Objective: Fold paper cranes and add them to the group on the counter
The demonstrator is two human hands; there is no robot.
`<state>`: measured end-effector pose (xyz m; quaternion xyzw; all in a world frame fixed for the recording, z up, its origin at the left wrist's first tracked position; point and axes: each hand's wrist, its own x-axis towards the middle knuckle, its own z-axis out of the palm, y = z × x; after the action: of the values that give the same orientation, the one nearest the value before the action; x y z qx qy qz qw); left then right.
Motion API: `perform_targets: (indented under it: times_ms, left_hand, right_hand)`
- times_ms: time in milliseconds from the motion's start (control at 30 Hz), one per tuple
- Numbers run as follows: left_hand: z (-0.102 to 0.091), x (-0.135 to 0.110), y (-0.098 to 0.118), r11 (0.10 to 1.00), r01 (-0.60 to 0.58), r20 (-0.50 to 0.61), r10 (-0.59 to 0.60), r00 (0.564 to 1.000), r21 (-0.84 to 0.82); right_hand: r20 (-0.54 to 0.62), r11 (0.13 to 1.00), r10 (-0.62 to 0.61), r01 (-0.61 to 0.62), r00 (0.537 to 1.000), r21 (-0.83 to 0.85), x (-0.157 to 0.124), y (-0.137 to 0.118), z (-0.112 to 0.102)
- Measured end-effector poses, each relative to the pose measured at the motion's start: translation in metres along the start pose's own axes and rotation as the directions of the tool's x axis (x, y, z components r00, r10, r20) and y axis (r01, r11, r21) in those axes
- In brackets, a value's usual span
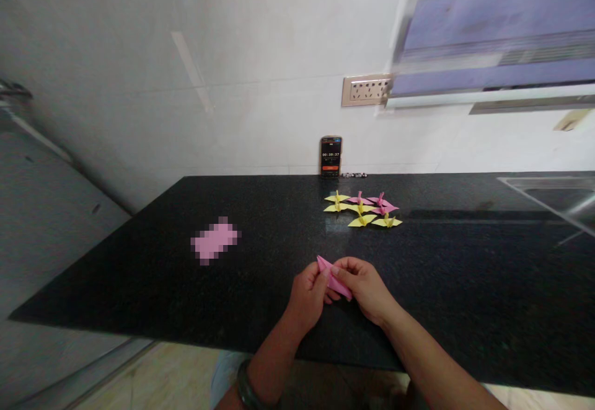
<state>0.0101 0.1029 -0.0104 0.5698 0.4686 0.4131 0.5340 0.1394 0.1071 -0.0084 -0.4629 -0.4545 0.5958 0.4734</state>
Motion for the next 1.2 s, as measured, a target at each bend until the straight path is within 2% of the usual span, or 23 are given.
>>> perform_targets:
  times_ms: [133,200,333,467,533,633,700,767,867,967,1067,1200]
  left_hand:
    - [0.000,0.000,0.002,0.992,-0.102,-0.079,0.108,0.991,0.070]
    - [-0.001,0.001,0.002,0.991,-0.135,-0.108,0.136,0.985,0.021]
    - [-0.005,0.002,0.000,0.989,-0.066,-0.080,0.055,0.995,-0.136]
    - [-0.007,0.003,-0.001,0.986,-0.006,-0.066,-0.005,0.998,-0.169]
    - [-0.007,0.003,-0.001,0.982,-0.007,-0.117,-0.016,0.993,-0.187]
    - [-0.005,0.004,-0.002,0.971,0.001,-0.212,-0.053,0.976,-0.238]
    - [-0.005,0.004,-0.003,0.964,-0.010,-0.259,-0.061,0.964,-0.265]
    - [-0.004,0.004,-0.004,0.958,-0.036,-0.282,-0.048,0.958,-0.285]
    - [-0.003,0.003,-0.001,0.952,-0.046,-0.236,-0.028,0.971,-0.303]
    - [-0.003,0.001,0.003,0.965,-0.048,-0.136,0.013,0.991,-0.256]
    - [-0.002,0.001,0.004,0.981,-0.068,-0.069,0.057,0.996,-0.180]
    - [-0.001,0.003,0.001,0.991,-0.061,-0.100,0.049,0.994,-0.120]
  right_hand:
    - [0.004,1.000,0.020,-0.020,1.000,0.022,-0.001,-0.001,-0.005]
    - [0.020,0.999,0.035,-0.035,0.999,0.032,-0.003,-0.002,-0.007]
    - [0.085,0.996,0.083,-0.084,0.993,0.013,-0.004,-0.004,-0.007]
    - [0.101,0.997,0.083,-0.081,0.991,-0.019,-0.002,-0.005,-0.006]
    - [0.061,0.999,0.030,-0.028,0.998,-0.030,-0.002,-0.006,-0.008]
    - [-0.044,0.987,-0.133,0.129,0.990,-0.093,-0.004,-0.008,-0.012]
    - [-0.040,0.959,-0.233,0.222,0.972,-0.177,-0.007,-0.008,-0.013]
    - [0.007,0.926,-0.263,0.254,0.965,-0.280,-0.008,-0.006,-0.012]
    - [-0.002,0.896,-0.252,0.233,0.968,-0.378,-0.008,-0.002,-0.007]
    - [-0.025,0.901,-0.267,0.241,0.963,-0.360,-0.006,0.000,-0.006]
    - [0.006,0.919,-0.258,0.247,0.966,-0.307,-0.005,-0.002,-0.007]
    - [0.055,0.943,-0.216,0.223,0.975,-0.249,-0.005,-0.003,-0.006]
